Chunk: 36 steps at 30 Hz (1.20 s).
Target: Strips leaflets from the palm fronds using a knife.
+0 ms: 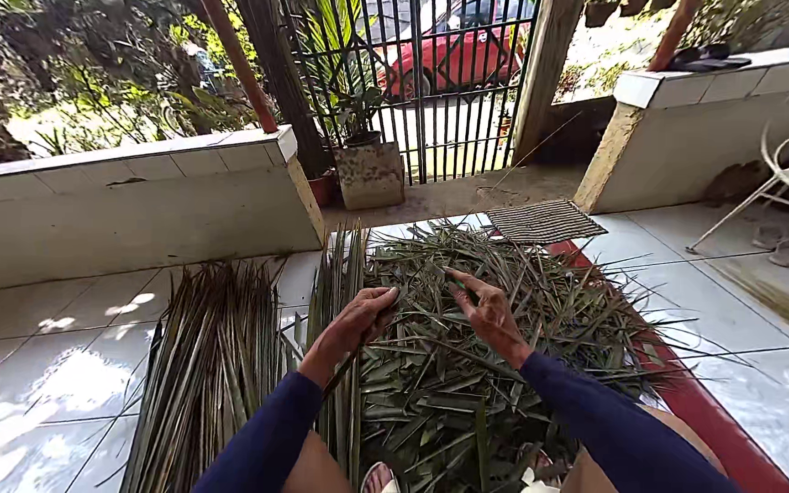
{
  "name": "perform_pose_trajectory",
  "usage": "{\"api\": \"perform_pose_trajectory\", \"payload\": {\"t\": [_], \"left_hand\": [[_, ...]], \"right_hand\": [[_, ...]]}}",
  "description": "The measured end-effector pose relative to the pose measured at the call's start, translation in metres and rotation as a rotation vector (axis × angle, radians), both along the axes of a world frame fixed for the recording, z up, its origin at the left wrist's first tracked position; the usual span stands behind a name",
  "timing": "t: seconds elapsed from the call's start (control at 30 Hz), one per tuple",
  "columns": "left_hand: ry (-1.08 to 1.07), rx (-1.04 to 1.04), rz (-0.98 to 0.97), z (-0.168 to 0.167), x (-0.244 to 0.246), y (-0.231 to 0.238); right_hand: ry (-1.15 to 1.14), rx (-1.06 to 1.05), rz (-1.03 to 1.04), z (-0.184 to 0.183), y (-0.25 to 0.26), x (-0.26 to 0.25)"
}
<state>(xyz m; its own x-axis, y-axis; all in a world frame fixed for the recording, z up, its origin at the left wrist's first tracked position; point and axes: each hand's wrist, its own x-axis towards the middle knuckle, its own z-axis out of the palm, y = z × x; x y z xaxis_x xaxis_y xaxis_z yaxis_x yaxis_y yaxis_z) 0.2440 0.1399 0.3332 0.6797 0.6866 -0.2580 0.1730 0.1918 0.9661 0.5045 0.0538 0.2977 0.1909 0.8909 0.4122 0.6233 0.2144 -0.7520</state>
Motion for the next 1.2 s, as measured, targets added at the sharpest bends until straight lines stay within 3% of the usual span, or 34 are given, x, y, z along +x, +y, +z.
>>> {"api": "perform_pose_trajectory", "payload": {"t": [0.2,0.7,1.2], "left_hand": [[-0.085,-0.106,-0.107,0.003,0.018,-0.001],[-0.205,-0.247,-0.162,0.005,0.027,-0.003],[-0.194,-0.259,-0.155,0.001,0.021,-0.001]], "right_hand": [[-0.053,0.06,0.102,-0.007,0.003,-0.014],[-0.159,0.075,-0.154,0.004,0.001,-0.014],[-0.185,0.108,-0.211,0.01,0.009,-0.013]]}}
